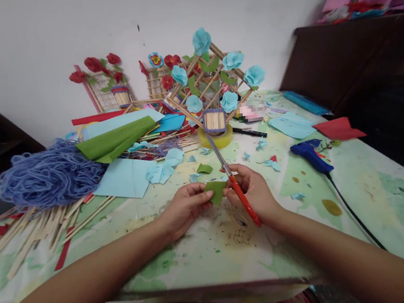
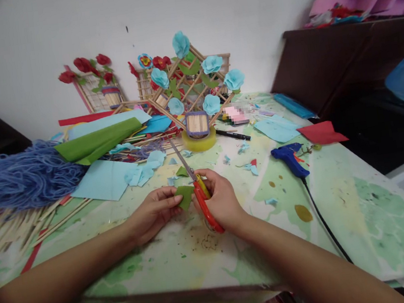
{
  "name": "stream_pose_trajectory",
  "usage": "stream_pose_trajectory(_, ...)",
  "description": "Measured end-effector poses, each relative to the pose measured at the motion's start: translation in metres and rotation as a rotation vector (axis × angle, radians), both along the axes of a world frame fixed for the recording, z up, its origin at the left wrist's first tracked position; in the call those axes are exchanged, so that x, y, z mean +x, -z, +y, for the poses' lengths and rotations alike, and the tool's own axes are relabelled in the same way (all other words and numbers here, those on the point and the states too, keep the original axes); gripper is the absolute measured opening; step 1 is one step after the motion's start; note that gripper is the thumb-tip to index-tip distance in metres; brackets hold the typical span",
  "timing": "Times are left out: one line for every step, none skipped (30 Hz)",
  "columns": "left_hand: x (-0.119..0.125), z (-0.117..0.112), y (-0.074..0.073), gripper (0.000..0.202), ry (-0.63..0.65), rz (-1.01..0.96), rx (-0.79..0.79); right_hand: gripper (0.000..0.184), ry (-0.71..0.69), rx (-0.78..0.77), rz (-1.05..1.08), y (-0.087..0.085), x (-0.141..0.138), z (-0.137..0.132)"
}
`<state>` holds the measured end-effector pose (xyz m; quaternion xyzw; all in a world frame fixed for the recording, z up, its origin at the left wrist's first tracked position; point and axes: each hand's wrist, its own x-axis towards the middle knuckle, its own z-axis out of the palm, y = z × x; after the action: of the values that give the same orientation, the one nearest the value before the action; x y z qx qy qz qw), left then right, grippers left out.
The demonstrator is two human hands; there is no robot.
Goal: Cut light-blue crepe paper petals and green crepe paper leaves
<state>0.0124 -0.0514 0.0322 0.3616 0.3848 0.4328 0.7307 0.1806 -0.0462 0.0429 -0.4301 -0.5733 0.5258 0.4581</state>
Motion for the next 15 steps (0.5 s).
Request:
stream_pose_trajectory(0.000, 0.000, 0.000, 0.016, 0.004, 0.002, -0.002, 0.046, 0.005, 0.003, -0.001, 0.000, 0.000, 0.000)
stream_pose_trajectory(-0.001, 0.000, 0.001, 0.016, 0.005, 0.005, -0.002, 0.046, 0.009, 0.002, -0.003, 0.000, 0.000, 0.000)
stream_pose_trajectory(-0.001, -0.001, 0.001, 0.016, 0.004, 0.007, -0.001, 0.046, 0.011, 0.000, -0.005, 0.000, 0.000, 0.000)
stream_pose_trajectory(-0.001, -0.001, 0.001, 0.017, 0.001, 0.009, 0.001, 0.046, 0.012, -0.005, -0.010, 0.000, 0.000, 0.000)
stream_pose_trajectory(-0.001, -0.001, 0.001, 0.016, -0.004, 0.013, 0.005, 0.046, 0.014, -0.007, -0.018, 0.000, 0.001, 0.000)
stream_pose_trajectory(-0.001, -0.001, 0.001, 0.016, -0.011, 0.018, 0.010, 0.047, 0.013, -0.007, -0.030, 0.001, 0.001, 0.000)
stream_pose_trajectory(-0.001, -0.001, 0.001, 0.016, -0.024, 0.024, 0.017, 0.048, 0.011, -0.002, -0.050, 0.001, 0.003, 0.001)
stream_pose_trajectory(-0.001, 0.000, 0.000, 0.015, -0.042, 0.030, 0.026, 0.049, 0.008, 0.008, -0.083, 0.001, 0.004, 0.002)
stream_pose_trajectory(-0.002, 0.002, 0.000, 0.015, -0.067, 0.036, 0.038, 0.049, 0.004, 0.022, -0.137, 0.000, 0.006, 0.002)
stream_pose_trajectory(-0.004, 0.004, -0.001, 0.015, -0.100, 0.038, 0.053, 0.048, 0.000, 0.042, -0.215, -0.001, 0.008, 0.003)
stream_pose_trajectory(-0.005, 0.007, -0.001, 0.016, -0.138, 0.038, 0.070, 0.046, -0.005, 0.067, -0.316, -0.002, 0.011, 0.004)
stream_pose_trajectory(-0.008, 0.009, -0.002, 0.016, -0.178, 0.035, 0.087, 0.044, -0.008, 0.098, -0.435, -0.003, 0.013, 0.004)
stream_pose_trajectory(-0.010, 0.012, -0.003, 0.017, -0.217, 0.029, 0.105, 0.043, -0.007, 0.132, -0.559, -0.005, 0.015, 0.004)
stream_pose_trajectory(-0.013, 0.015, -0.004, 0.017, -0.255, 0.021, 0.123, 0.042, -0.006, 0.163, -0.677, -0.008, 0.017, 0.004)
stream_pose_trajectory(-0.017, 0.018, -0.005, 0.017, -0.288, 0.013, 0.141, 0.042, -0.004, 0.190, -0.777, -0.010, 0.019, 0.003)
